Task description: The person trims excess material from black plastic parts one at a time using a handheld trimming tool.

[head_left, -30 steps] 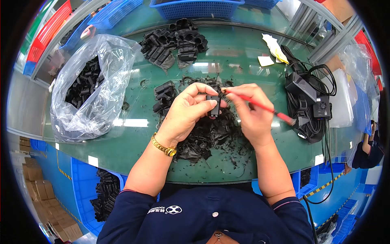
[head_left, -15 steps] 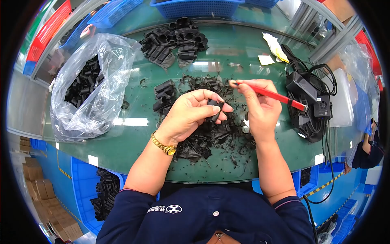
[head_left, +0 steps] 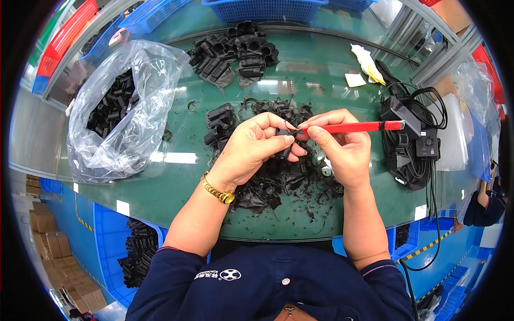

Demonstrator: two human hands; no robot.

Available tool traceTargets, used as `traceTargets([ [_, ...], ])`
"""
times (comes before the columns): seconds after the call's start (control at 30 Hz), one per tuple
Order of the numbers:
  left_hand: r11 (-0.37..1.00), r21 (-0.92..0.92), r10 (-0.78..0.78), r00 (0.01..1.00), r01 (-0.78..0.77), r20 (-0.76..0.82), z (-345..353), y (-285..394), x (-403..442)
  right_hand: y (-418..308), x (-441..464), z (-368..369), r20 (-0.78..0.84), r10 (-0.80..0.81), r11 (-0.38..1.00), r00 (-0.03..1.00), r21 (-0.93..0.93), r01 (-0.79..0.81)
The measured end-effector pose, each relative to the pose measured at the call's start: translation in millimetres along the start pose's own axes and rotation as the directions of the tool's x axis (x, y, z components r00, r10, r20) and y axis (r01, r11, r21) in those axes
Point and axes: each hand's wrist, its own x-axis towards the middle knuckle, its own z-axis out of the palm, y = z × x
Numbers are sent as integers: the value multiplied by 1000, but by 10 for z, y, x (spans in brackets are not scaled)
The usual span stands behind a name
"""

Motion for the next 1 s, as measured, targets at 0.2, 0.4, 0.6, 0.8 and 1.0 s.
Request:
traceTargets([
  [0.2, 999, 36, 0, 1000, 1, -22, -1, 5, -2, 3, -4, 14, 18, -4, 990, 1000, -144, 6],
  [0.4, 996, 69, -47, 996, 53, -81, -32, 2, 8, 139, 20, 29, 414, -476, 450, 776, -644, 619],
  [0.6, 1000, -9, -6, 1000, 6, 19, 42, 34, -5, 120, 69, -61, -41, -377, 779, 925, -555, 292],
  [0.8, 993, -36, 114, 991, -112, 63, 12, -2, 23, 77, 43, -42, -93, -48, 956, 995, -291, 19],
  [1.0, 990, -95, 111, 993, -106, 48, 6, -34, 15, -72, 16, 0, -12, 81, 981, 997, -178, -82],
])
